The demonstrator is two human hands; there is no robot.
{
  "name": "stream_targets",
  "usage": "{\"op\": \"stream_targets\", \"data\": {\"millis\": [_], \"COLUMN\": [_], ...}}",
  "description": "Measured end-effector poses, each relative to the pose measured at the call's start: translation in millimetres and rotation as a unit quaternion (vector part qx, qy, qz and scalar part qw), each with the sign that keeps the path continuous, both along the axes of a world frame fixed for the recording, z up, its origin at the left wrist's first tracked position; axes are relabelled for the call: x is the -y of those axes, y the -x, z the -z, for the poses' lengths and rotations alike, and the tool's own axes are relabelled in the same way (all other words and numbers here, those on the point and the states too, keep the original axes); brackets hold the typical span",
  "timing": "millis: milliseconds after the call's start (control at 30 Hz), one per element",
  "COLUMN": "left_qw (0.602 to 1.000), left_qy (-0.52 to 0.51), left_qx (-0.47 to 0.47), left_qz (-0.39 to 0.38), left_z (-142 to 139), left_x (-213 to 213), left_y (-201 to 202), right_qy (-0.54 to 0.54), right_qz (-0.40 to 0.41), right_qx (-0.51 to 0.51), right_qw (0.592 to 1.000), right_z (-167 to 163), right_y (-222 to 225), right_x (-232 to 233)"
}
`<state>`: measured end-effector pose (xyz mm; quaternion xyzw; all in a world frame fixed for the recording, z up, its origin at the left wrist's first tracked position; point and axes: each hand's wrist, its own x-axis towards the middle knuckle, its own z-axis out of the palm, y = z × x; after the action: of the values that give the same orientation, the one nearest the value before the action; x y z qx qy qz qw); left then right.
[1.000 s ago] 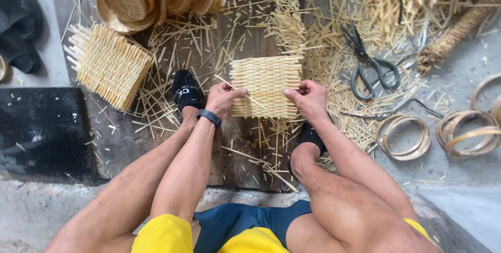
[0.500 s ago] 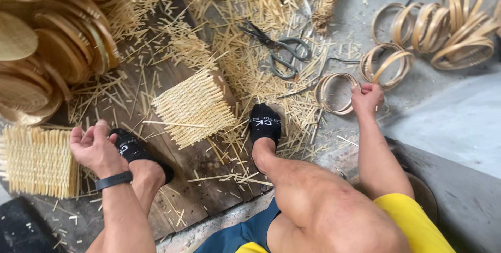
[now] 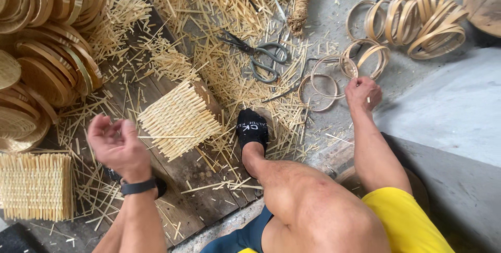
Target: The person sits on the floor of a workshop assembling round woven bamboo basket lids. They trim bamboo strips with scissors, fit and press the woven bamboo disc onto a round wooden base, bend a bamboo rim ring around the edge, and place the finished basket onto a growing stack of completed baskets.
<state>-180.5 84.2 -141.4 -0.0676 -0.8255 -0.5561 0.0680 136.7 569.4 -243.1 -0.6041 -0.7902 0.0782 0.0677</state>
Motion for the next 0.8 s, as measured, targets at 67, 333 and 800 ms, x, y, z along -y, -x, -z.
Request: {"op": "stream_targets", "data": {"millis": [67,333,800], "left_qw": [0.998,0.950,0.783], "left_qy": [0.010,0.008,-0.228], "left_qx": [-0.024,0.129,0.444], "left_qz": [0.060,0.283,0.371], "left_z": [-9,7,60], "left_x": [-32,-153,-251], "left_y": [-19,-112,-148], "right_qy": [-0.018,0.046,0.418], "right_qz": [-0.044,-0.053,0.036], "right_qx": [-0.018,-0.105,-0.486], "right_qw": [0.999,0.992,0.767], "right_z": [-9,-32,-56], "right_y": [2,13,-4], "right_x": [-3,14,83]}}
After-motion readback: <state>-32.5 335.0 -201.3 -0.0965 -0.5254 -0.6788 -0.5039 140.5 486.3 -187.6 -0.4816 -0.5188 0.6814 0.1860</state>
